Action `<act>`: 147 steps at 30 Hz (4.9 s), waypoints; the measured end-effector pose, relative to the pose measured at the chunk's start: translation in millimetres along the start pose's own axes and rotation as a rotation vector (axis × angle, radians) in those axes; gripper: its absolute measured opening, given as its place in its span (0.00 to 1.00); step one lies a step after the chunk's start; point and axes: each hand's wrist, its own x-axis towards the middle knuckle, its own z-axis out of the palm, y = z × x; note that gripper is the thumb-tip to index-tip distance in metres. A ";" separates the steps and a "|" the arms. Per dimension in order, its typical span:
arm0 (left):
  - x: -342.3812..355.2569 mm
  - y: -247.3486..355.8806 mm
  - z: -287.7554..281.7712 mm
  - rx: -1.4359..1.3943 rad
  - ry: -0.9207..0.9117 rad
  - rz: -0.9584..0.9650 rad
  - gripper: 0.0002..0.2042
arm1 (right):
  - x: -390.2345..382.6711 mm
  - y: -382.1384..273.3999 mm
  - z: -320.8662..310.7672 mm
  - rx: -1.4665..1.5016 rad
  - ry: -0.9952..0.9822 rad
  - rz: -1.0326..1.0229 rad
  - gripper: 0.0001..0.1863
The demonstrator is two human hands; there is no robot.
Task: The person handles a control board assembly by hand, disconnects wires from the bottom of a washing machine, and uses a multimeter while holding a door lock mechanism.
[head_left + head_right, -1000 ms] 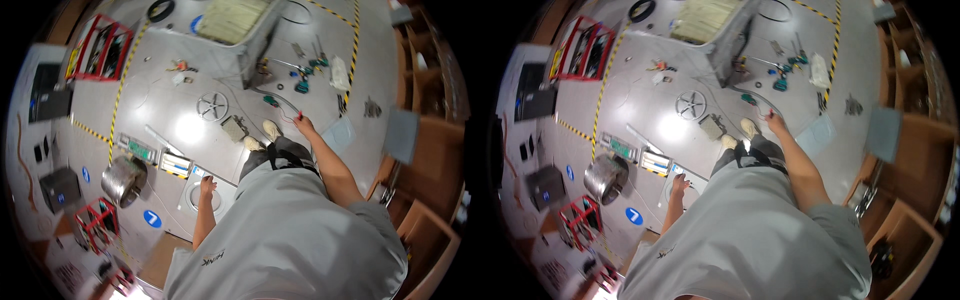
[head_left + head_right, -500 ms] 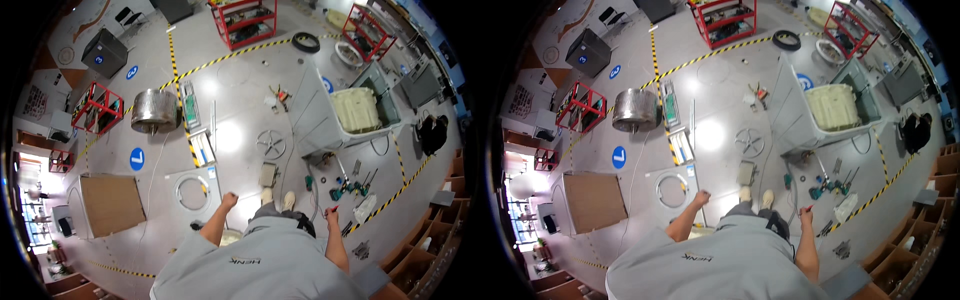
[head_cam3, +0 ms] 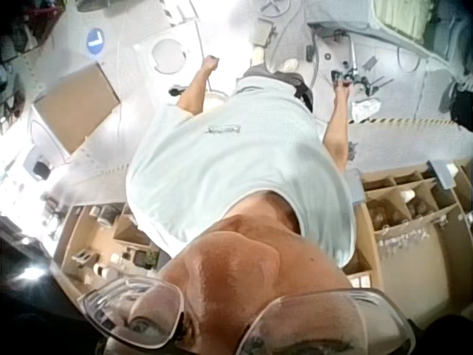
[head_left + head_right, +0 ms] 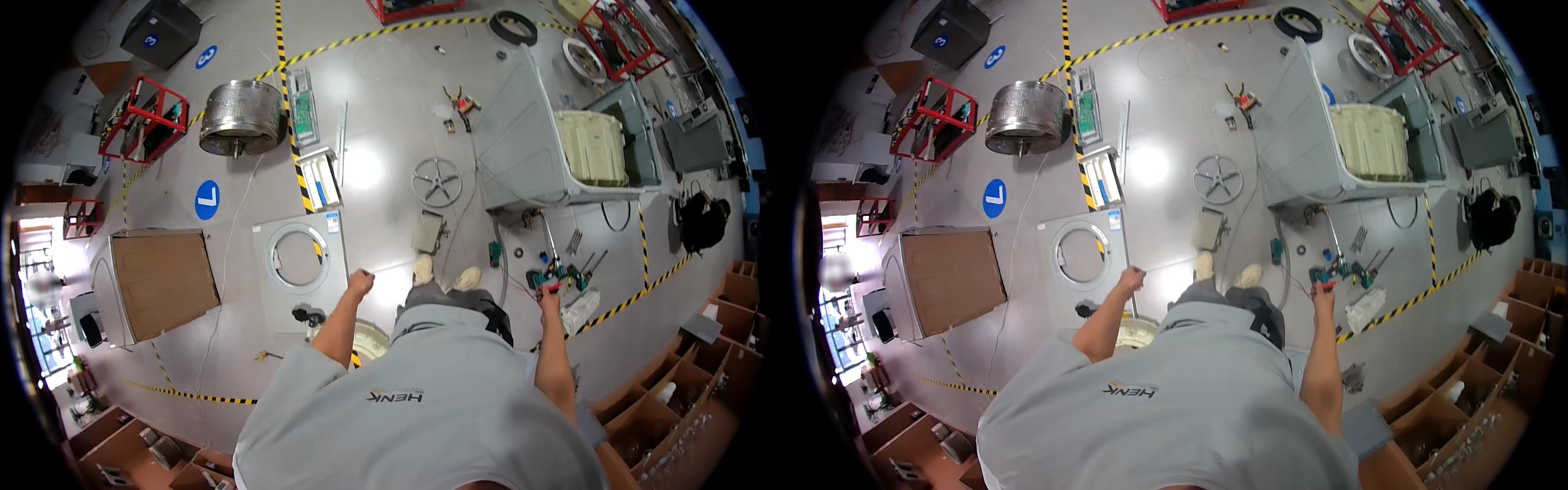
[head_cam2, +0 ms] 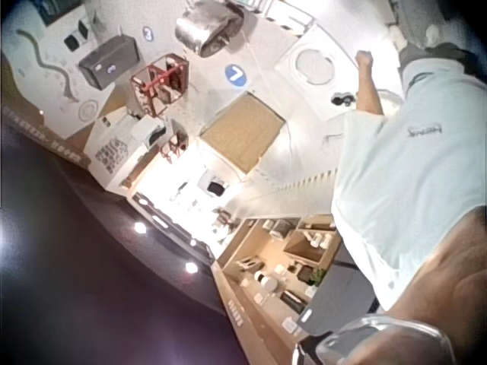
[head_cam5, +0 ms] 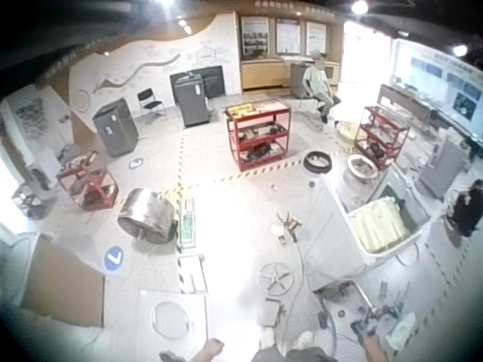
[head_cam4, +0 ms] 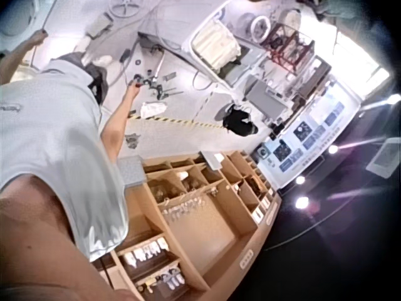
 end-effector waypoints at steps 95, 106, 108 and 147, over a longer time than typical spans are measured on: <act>387.4 34.7 350.4 -0.416 -0.207 0.521 0.44 | 443.9 316.0 418.1 -0.086 -0.961 0.096 0.37; 372.9 32.0 313.9 -0.700 -0.469 0.400 0.44 | 394.0 255.9 406.9 -0.301 -0.804 -0.392 0.29; 368.1 35.0 316.2 -0.666 -0.449 0.412 0.44 | 386.7 242.7 402.8 -0.447 -0.731 -0.486 0.26; 349.1 64.5 312.6 -1.397 -0.970 0.245 0.34 | 412.6 390.6 375.9 -0.320 -1.071 0.044 0.28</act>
